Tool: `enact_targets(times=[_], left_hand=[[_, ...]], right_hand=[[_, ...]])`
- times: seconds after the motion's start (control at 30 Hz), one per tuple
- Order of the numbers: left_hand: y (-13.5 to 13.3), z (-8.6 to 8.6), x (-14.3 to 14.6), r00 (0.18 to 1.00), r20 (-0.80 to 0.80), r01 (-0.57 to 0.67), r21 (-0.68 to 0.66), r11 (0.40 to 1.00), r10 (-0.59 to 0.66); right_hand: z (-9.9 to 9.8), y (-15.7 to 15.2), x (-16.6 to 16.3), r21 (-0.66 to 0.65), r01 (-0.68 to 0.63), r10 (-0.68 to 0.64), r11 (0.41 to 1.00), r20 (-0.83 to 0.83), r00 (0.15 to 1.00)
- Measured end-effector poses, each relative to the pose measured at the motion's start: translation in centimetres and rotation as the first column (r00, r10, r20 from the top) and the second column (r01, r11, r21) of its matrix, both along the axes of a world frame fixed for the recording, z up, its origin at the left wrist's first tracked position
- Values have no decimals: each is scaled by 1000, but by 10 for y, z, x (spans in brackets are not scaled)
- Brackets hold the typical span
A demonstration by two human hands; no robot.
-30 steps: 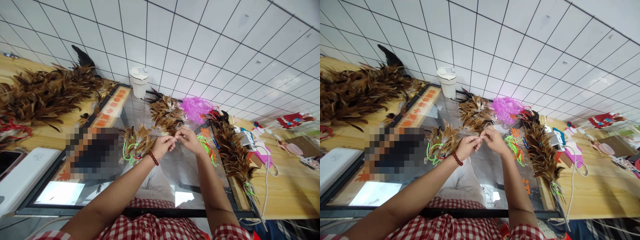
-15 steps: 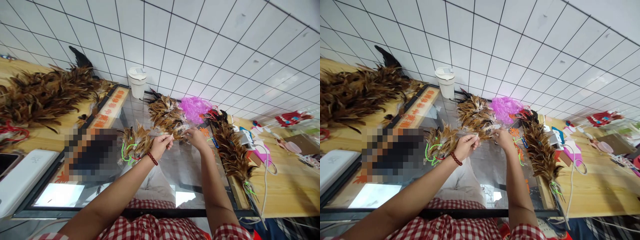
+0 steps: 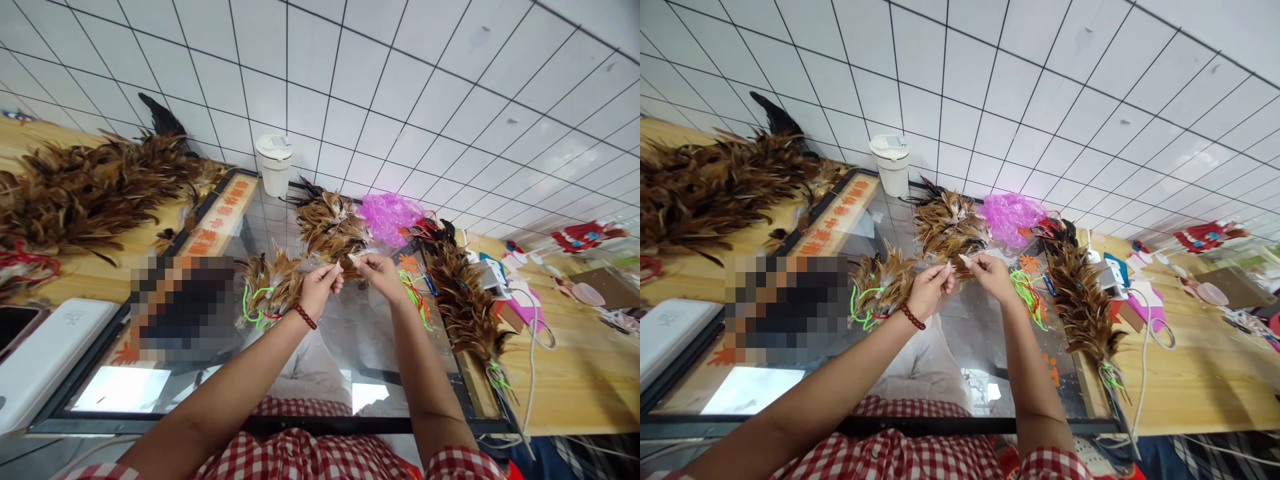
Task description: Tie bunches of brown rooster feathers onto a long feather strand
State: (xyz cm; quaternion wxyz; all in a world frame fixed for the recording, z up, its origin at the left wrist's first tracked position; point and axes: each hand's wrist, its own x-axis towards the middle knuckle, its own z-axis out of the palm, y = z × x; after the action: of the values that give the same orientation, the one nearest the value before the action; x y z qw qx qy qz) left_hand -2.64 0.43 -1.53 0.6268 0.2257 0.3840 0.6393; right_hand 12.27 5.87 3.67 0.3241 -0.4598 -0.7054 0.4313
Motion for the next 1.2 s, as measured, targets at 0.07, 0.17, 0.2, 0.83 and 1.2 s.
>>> enact_targets(times=[0.07, 0.17, 0.2, 0.83, 1.2], left_hand=[[2, 1, 0, 998, 36, -58, -24, 998, 58], [5, -2, 1, 988, 88, -123, -39, 992, 126], [5, -3, 1, 986, 99, -131, -37, 991, 134], [20, 14, -6, 996, 91, 14, 49, 999, -18], [46, 11, -7, 994, 105, -30, 95, 995, 20]], right_hand=[[-2, -6, -14, -84, -45, 35, 996, -114, 993], [-7, -11, -26, -154, -84, 61, 984, -143, 988], [-8, -12, -28, -164, -88, 66, 983, -135, 989], [-2, 18, 28, 136, 176, -209, 975, 278, 938], [-15, 33, 53, 171, 105, -195, 980, 705, 682]])
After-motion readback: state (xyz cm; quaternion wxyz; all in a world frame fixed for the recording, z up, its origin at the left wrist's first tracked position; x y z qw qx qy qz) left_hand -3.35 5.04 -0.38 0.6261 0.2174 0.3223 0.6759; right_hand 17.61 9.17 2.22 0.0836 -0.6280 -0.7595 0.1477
